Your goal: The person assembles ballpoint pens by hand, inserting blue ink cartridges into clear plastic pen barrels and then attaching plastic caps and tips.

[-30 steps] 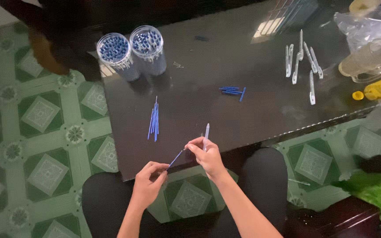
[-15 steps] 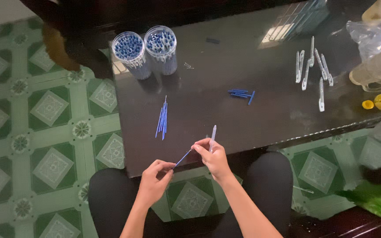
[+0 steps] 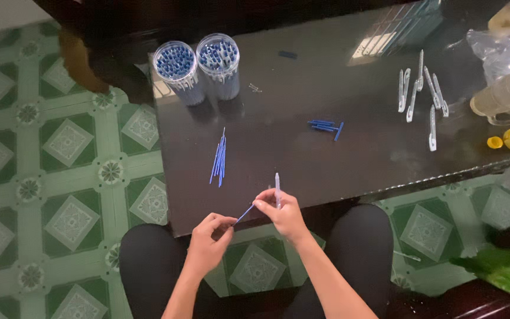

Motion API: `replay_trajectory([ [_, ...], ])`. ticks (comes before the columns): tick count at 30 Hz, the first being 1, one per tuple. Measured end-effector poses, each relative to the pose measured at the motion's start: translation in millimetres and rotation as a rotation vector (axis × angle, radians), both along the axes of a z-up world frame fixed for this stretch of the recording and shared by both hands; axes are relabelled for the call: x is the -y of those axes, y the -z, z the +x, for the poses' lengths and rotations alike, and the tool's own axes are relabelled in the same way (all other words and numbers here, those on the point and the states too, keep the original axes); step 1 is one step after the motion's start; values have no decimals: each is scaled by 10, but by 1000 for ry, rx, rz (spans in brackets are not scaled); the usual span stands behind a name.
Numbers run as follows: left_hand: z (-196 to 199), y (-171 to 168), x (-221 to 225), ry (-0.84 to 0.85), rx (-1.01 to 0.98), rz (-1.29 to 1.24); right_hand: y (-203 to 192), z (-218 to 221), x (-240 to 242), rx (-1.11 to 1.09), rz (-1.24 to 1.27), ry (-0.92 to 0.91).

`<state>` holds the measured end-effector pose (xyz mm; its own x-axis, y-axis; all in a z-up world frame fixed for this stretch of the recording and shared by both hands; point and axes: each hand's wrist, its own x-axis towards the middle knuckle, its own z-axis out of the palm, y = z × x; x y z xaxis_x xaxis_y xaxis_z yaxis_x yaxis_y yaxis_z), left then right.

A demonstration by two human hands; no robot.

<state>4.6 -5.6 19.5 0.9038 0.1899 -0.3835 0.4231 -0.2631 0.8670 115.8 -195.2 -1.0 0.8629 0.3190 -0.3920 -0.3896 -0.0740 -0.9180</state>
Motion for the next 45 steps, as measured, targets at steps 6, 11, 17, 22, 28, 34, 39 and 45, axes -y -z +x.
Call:
replay_trajectory([
  [6,23,-175,179,22,201,164,-13,-107,-82,-25,59,-24],
  [11,101,-138,306,43,546,511,-120,-117,-109,-104,83,-14],
  [17,235,-21,293,41,409,391,106,-64,-131,-18,131,102],
  [22,134,7,282,-28,286,279,35,107,39,-107,563,242],
  [28,55,47,348,29,304,266,-160,121,101,-170,485,309],
  [34,66,12,357,44,396,222,-202,141,104,-215,388,219],
  [39,67,54,338,50,423,212,-179,37,-8,-211,334,91],
  [45,66,15,300,19,263,211,-272,-40,-58,-160,259,-65],
])
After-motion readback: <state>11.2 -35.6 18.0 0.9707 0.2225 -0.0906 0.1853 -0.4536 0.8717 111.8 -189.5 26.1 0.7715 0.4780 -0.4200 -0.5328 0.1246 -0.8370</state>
